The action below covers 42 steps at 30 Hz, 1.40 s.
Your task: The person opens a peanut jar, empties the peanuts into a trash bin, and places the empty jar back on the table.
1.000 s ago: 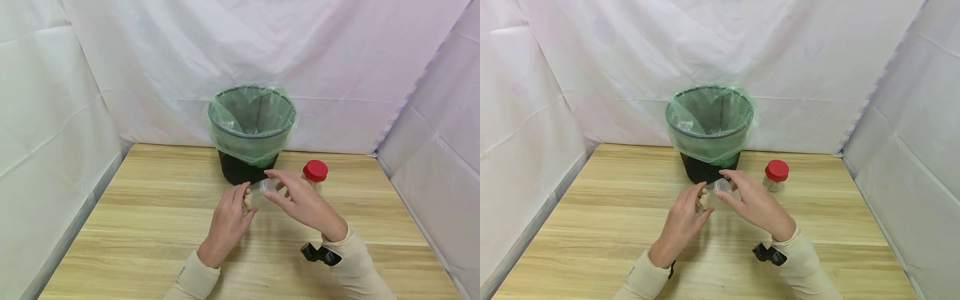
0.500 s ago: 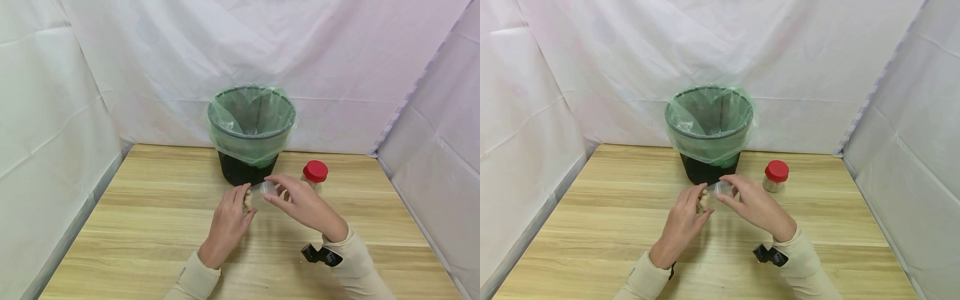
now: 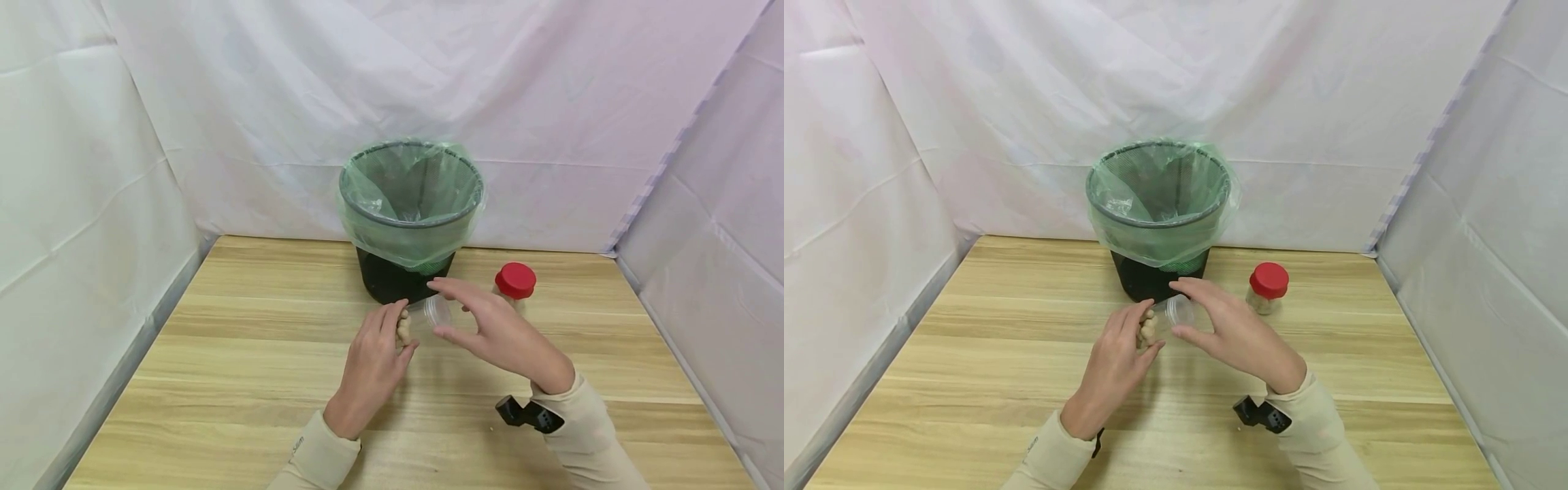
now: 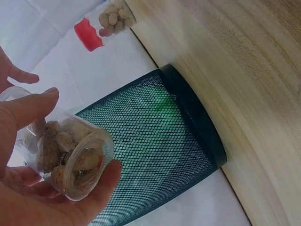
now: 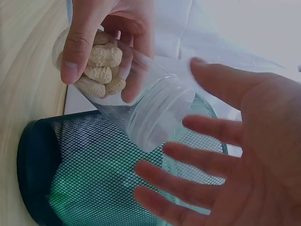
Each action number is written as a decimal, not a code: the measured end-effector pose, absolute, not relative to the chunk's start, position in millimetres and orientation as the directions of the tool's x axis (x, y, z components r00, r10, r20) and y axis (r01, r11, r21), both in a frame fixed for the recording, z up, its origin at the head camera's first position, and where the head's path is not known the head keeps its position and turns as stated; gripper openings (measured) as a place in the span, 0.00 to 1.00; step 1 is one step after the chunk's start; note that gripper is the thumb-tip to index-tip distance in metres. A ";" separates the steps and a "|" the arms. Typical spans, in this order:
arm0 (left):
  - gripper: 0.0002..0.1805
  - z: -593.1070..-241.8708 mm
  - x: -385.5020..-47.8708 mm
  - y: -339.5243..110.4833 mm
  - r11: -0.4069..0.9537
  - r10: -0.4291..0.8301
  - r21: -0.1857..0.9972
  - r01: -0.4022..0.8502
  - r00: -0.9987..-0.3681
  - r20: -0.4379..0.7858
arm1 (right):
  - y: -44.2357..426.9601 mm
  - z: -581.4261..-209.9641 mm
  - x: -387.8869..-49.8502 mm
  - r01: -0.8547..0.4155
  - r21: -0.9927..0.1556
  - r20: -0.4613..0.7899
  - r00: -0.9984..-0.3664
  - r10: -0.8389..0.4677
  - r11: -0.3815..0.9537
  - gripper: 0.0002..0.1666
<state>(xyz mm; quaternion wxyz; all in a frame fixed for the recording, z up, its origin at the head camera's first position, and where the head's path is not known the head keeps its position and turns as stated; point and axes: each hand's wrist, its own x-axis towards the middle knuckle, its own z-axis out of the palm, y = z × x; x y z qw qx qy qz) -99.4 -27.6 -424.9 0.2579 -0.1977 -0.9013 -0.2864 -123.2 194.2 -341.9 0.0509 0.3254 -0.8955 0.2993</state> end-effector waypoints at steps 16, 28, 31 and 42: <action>0.40 -425.1 -97.9 -26.4 0.769 0.206 0.408 0.492 -0.795 0.570 | 191.2 -342.9 -123.8 -0.472 -0.583 0.163 -0.865 -0.475 0.661 0.29; 0.40 -426.8 -99.8 -26.0 0.771 0.202 0.401 0.495 -0.787 0.582 | 195.1 -341.5 -121.6 -0.546 -0.550 0.213 -0.823 -0.526 0.632 0.38; 0.41 -427.2 -99.4 -26.2 0.770 0.205 0.399 0.498 -0.785 0.585 | 196.0 -340.9 -122.5 -0.504 -0.572 0.180 -0.847 -0.501 0.647 0.40; 0.40 -426.0 -98.1 -25.8 0.772 0.210 0.398 0.496 -0.790 0.576 | 194.1 -342.4 -125.6 -0.430 -0.621 0.086 -0.869 -0.488 0.656 0.29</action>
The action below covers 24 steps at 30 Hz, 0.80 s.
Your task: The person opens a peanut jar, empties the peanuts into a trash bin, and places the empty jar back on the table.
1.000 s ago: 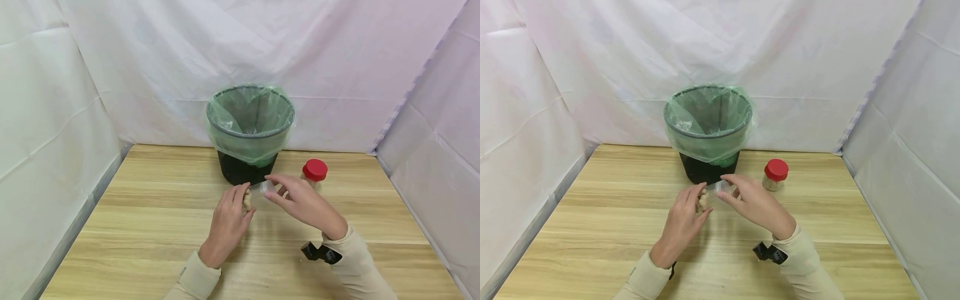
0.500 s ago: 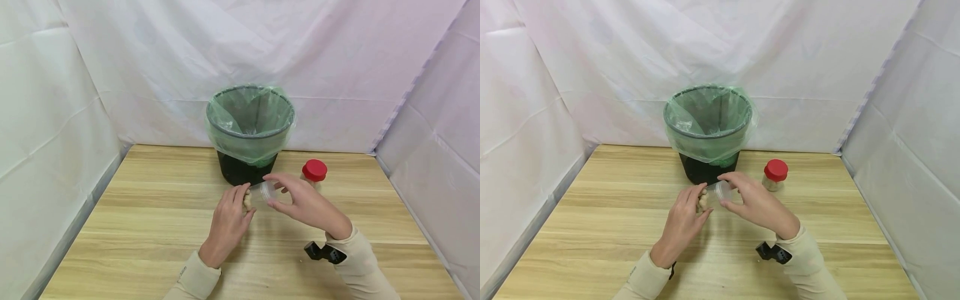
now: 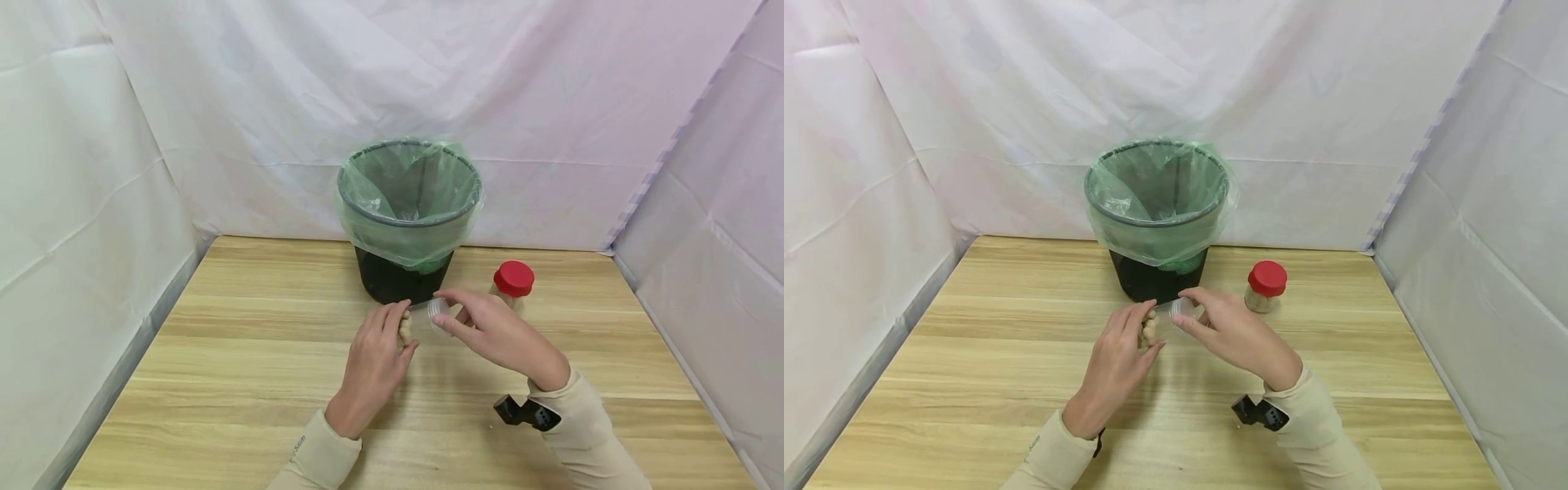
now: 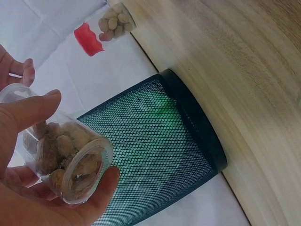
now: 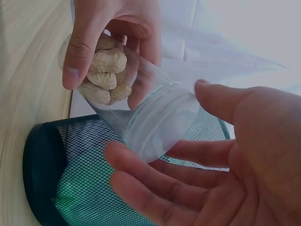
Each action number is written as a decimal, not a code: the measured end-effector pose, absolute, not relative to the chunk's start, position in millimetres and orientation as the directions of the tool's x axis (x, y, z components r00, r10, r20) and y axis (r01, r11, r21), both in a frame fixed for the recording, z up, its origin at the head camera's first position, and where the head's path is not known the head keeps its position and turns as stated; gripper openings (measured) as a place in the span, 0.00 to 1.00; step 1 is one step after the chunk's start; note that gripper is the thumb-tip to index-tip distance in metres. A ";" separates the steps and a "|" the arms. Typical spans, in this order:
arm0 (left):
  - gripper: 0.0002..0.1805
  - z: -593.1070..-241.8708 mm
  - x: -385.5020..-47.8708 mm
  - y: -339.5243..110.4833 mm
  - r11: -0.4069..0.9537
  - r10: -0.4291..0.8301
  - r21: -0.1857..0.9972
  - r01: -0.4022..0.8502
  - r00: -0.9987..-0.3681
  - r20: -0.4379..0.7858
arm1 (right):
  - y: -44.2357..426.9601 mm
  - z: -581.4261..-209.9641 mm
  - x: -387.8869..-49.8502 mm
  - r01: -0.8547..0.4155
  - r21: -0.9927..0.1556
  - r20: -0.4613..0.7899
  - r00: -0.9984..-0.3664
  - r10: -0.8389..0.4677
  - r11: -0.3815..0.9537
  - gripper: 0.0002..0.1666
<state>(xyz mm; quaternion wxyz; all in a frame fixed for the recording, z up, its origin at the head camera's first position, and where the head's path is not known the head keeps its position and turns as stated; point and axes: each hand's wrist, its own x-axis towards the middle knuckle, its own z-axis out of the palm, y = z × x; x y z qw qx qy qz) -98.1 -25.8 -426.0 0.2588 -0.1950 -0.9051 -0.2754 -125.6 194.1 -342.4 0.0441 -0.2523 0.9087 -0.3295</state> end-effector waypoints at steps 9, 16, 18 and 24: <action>0.40 -426.7 -98.2 -26.8 0.778 0.204 0.393 0.490 -0.789 0.580 | 197.0 -343.1 -122.5 -0.526 -0.558 0.166 -0.828 -0.535 0.641 0.33; 0.40 -427.1 -98.0 -26.7 0.777 0.201 0.392 0.492 -0.785 0.587 | 197.4 -343.2 -121.2 -0.578 -0.538 0.213 -0.797 -0.565 0.613 0.37; 0.40 -427.0 -97.9 -26.6 0.779 0.201 0.391 0.491 -0.785 0.586 | 197.5 -342.4 -121.2 -0.572 -0.541 0.210 -0.802 -0.559 0.617 0.38; 0.41 -426.0 -97.1 -26.4 0.779 0.200 0.392 0.489 -0.787 0.584 | 197.2 -341.1 -121.6 -0.500 -0.572 0.153 -0.844 -0.515 0.650 0.37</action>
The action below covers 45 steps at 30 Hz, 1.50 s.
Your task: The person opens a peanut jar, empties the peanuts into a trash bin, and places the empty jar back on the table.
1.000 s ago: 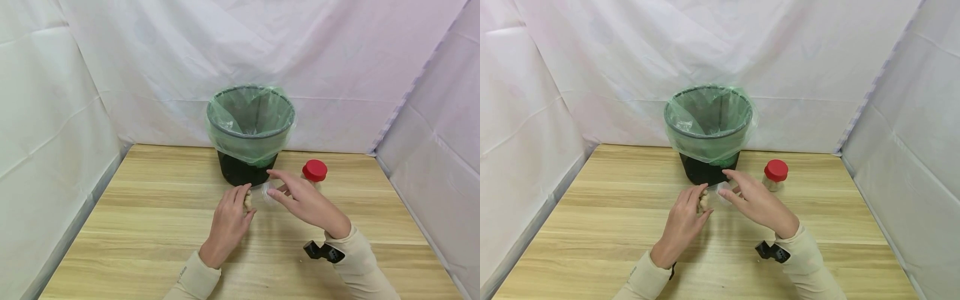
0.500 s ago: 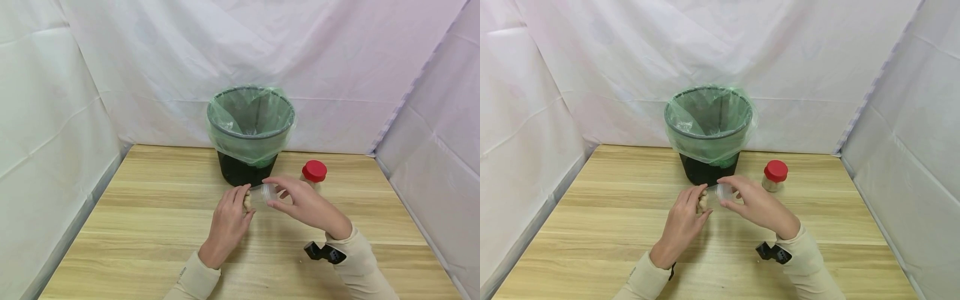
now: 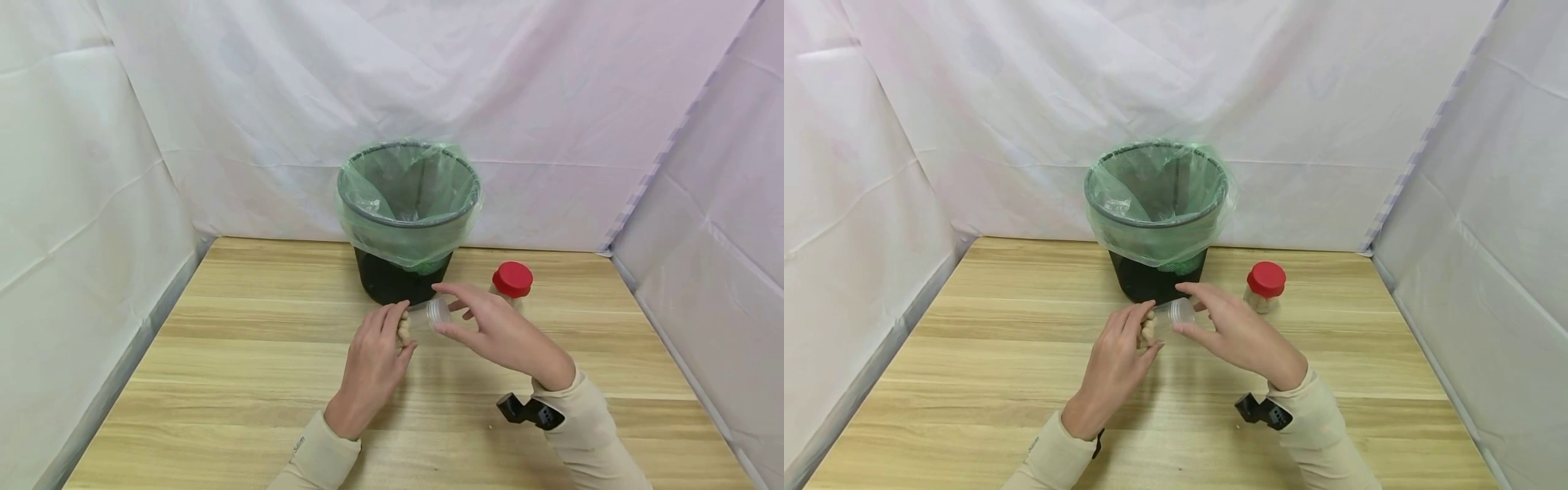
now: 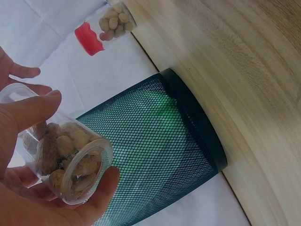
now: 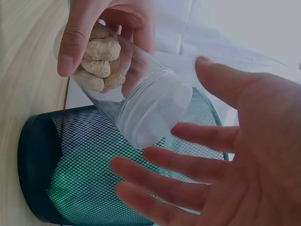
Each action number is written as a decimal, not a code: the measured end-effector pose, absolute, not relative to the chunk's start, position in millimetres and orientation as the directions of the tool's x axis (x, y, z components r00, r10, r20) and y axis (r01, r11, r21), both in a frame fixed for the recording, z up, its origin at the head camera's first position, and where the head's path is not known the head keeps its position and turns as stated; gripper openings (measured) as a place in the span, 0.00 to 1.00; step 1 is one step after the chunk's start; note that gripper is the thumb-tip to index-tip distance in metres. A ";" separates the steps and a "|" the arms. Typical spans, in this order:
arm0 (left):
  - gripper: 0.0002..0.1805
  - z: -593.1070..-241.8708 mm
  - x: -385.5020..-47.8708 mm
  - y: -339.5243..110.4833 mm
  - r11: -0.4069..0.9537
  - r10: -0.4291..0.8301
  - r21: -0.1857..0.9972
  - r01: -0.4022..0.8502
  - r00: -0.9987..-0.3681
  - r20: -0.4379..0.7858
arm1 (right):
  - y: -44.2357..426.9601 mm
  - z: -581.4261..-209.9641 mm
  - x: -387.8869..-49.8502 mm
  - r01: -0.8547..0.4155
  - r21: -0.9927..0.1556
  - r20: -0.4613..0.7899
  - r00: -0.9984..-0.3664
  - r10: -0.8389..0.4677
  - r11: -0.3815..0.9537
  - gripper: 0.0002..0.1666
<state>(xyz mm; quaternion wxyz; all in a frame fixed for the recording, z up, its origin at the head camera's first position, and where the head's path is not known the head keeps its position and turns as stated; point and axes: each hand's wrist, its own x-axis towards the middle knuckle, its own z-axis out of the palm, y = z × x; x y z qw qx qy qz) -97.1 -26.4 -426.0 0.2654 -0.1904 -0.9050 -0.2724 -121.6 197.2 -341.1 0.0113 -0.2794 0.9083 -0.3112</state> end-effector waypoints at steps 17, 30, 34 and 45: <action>0.40 -425.3 -98.7 -29.0 0.778 0.201 0.385 0.497 -0.777 0.596 | 196.5 -342.8 -121.6 -0.570 -0.554 0.199 -0.799 -0.568 0.607 0.36; 0.41 -427.7 -98.2 -30.1 0.771 0.192 0.390 0.503 -0.769 0.610 | 194.7 -341.6 -123.3 -0.527 -0.560 0.159 -0.826 -0.541 0.639 0.41; 0.40 -427.4 -98.5 -29.9 0.774 0.194 0.387 0.501 -0.770 0.609 | 193.3 -342.0 -125.3 -0.469 -0.598 0.100 -0.848 -0.520 0.650 0.37; 0.41 -428.0 -98.1 -27.8 0.772 0.202 0.380 0.509 -0.764 0.613 | 195.6 -340.6 -124.5 -0.560 -0.541 0.182 -0.807 -0.562 0.628 0.31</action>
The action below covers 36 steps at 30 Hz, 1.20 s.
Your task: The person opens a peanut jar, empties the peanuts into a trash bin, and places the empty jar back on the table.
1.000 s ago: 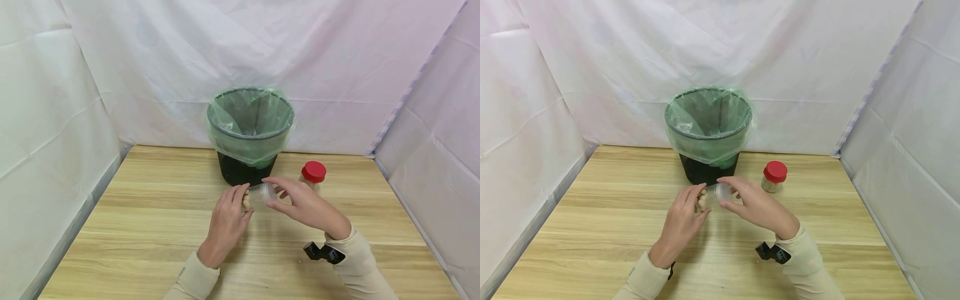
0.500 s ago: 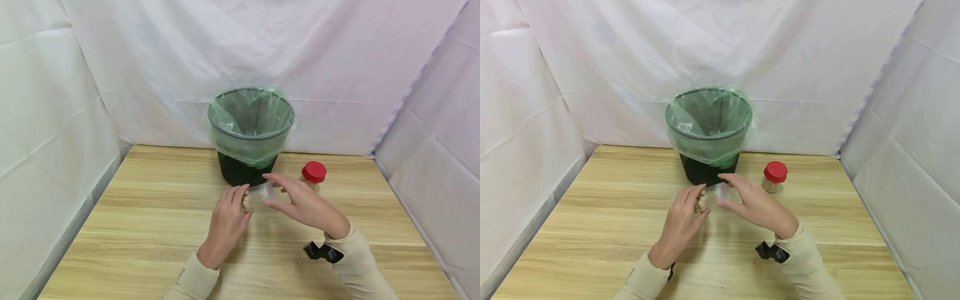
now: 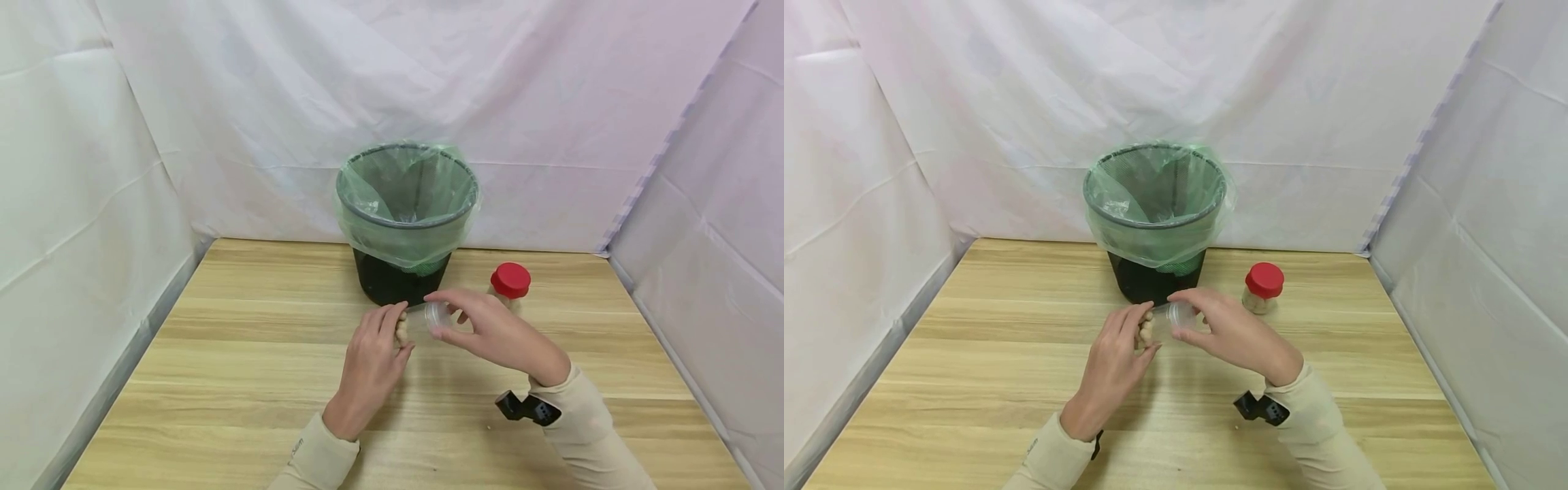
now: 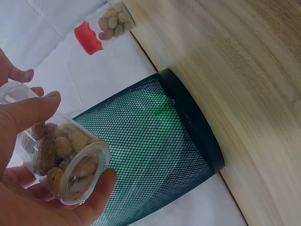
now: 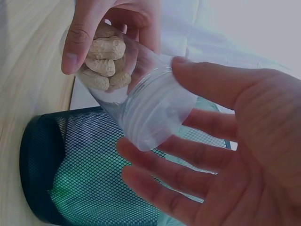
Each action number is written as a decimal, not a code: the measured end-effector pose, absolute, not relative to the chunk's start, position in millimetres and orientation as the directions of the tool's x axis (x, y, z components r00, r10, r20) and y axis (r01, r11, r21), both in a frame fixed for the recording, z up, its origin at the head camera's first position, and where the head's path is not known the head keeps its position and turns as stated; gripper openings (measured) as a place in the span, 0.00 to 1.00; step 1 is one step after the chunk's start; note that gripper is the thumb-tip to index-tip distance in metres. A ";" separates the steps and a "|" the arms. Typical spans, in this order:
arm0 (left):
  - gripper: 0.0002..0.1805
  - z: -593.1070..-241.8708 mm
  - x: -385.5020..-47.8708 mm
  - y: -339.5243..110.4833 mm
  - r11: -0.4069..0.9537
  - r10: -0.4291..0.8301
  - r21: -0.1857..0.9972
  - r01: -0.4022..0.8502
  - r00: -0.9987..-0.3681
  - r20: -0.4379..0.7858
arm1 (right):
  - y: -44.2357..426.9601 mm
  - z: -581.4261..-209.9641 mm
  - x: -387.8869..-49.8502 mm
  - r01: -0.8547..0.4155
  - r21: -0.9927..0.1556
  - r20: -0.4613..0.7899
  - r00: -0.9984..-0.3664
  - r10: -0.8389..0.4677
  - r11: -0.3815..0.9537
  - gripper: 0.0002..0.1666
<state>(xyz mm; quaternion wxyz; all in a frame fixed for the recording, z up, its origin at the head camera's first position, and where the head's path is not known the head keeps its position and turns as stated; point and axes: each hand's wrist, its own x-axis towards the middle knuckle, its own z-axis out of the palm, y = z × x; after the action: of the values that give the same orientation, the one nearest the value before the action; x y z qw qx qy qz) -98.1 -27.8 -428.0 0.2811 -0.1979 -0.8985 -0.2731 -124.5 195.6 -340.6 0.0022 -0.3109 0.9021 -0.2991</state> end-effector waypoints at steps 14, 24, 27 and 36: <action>0.41 -426.9 -98.1 -27.7 0.760 0.200 0.390 0.520 -0.758 0.621 | 197.5 -337.3 -122.4 -0.670 -0.452 0.280 -0.733 -0.620 0.589 0.37; 0.40 -425.6 -98.2 -27.6 0.759 0.198 0.388 0.523 -0.752 0.628 | 198.2 -336.7 -121.3 -0.684 -0.437 0.309 -0.724 -0.617 0.584 0.38; 0.40 -425.4 -98.1 -27.8 0.761 0.201 0.385 0.523 -0.753 0.626 | 198.2 -337.0 -120.9 -0.684 -0.440 0.308 -0.724 -0.618 0.582 0.39; 0.41 -424.9 -98.1 -27.9 0.760 0.197 0.391 0.519 -0.758 0.622 | 198.0 -336.5 -122.8 -0.621 -0.494 0.246 -0.771 -0.587 0.608 0.45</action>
<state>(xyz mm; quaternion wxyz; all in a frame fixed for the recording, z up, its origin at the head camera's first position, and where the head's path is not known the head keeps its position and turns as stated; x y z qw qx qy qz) -98.1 -27.9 -424.9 0.2846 -0.2003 -0.8939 -0.2824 -122.8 198.0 -336.5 -0.0295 -0.3371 0.8962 -0.2868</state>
